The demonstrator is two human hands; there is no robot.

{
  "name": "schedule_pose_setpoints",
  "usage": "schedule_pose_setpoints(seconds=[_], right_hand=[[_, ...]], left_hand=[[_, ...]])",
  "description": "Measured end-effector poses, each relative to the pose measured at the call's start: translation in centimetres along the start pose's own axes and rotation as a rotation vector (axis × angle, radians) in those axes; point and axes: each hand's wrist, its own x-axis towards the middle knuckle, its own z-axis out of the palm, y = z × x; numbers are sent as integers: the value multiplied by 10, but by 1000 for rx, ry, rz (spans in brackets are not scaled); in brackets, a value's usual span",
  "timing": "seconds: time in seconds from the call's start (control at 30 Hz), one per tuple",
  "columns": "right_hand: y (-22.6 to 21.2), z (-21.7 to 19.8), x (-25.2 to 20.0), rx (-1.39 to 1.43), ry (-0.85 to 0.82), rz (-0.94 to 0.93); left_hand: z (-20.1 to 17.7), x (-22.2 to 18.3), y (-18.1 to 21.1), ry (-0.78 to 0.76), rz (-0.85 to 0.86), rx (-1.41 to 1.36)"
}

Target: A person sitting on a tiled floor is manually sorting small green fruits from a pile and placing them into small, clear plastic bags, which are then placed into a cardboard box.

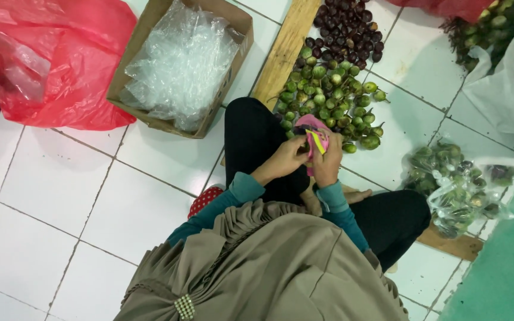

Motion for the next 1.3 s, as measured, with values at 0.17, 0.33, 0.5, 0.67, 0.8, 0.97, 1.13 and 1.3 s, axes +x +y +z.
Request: schedule_pose_setpoints(seconds=[0.17,0.33,0.5,0.67,0.8,0.97,1.13,1.3], right_hand=[[-53,-9,30,457,196,390],[-40,-4,13,441,47,351],[17,19,-11,428,71,444],[-41,12,16,613,221,552],[-27,-2,22,648,323,616],[-20,-19,17,494,425,563],[7,-41,13,133,379,256],[-11,15,-11,-388,-134,-127]], left_hand=[[-21,-7,14,65,-240,-336],[-23,3,-14,103,-249,-191],[7,4,-43,185,11,181],[4,7,-25,210,-25,96],[-5,10,-18,212,4,136],[-6,6,-1,232,113,172],[-21,6,-12,270,206,280],[-27,-3,46,248,373,247]])
